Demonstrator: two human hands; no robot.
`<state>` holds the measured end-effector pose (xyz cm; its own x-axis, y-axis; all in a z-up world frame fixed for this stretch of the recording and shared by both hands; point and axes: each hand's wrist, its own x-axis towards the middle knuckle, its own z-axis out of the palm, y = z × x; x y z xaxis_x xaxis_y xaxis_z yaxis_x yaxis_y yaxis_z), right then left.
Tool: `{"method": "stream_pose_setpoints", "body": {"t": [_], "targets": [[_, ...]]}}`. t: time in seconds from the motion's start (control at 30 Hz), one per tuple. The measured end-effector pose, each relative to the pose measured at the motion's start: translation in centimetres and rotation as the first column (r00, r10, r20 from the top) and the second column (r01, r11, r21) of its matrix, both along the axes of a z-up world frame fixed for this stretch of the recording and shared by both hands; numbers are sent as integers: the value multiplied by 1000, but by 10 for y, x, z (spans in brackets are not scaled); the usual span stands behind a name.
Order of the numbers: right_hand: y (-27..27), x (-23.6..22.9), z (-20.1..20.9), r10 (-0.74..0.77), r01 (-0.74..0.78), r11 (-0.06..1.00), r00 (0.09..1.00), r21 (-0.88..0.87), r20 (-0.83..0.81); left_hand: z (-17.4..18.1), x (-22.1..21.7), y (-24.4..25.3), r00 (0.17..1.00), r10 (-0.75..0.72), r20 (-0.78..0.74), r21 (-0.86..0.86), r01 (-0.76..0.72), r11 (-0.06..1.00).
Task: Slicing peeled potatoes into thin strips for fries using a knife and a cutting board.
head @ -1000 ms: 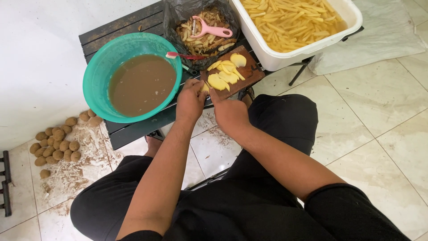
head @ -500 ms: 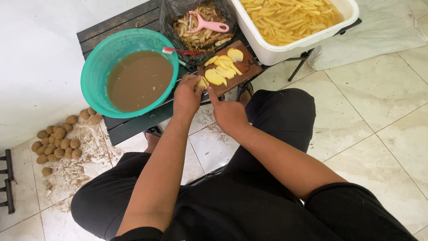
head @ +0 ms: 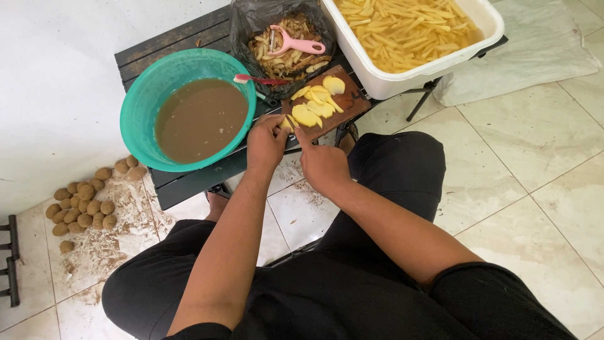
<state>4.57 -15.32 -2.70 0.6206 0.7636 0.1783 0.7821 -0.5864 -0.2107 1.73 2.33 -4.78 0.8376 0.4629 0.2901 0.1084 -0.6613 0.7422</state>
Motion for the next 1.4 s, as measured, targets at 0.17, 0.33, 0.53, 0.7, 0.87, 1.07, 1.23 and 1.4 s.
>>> {"method": "stream_pose_setpoints", "body": {"t": [0.17,0.33,0.53,0.7,0.87,1.07,1.23,1.4], "targets": [[8,-2,3,-16,17,999,1000,-35,7,0,0,2,1000,5,5,9,-5,1000],[18,13,-15,0,0,1000,1000,-5,11,3,0,-1,1000,-6,5,41,6,999],[31,18,-17,15,-15,997,1000,-80,6,0,-1,0,1000,-6,13,40,6,999],[24,7,-20,33,-30,990,999,-135,14,-3,0,2,999,-8,34,33,7,999],[12,6,-11,13,-15,999,999,-42,-40,1,-3,-2,999,2,41,35,-4,999],[2,8,-12,-8,15,997,995,77,-96,-7,0,2,999,19,46,-11,-18,1000],[3,5,-18,-20,27,997,996,75,-85,-3,-1,0,998,38,58,-16,-37,999],[2,-4,-2,1,5,997,996,71,-91,-3,-1,-1,997,30,74,-19,-29,999]]}}
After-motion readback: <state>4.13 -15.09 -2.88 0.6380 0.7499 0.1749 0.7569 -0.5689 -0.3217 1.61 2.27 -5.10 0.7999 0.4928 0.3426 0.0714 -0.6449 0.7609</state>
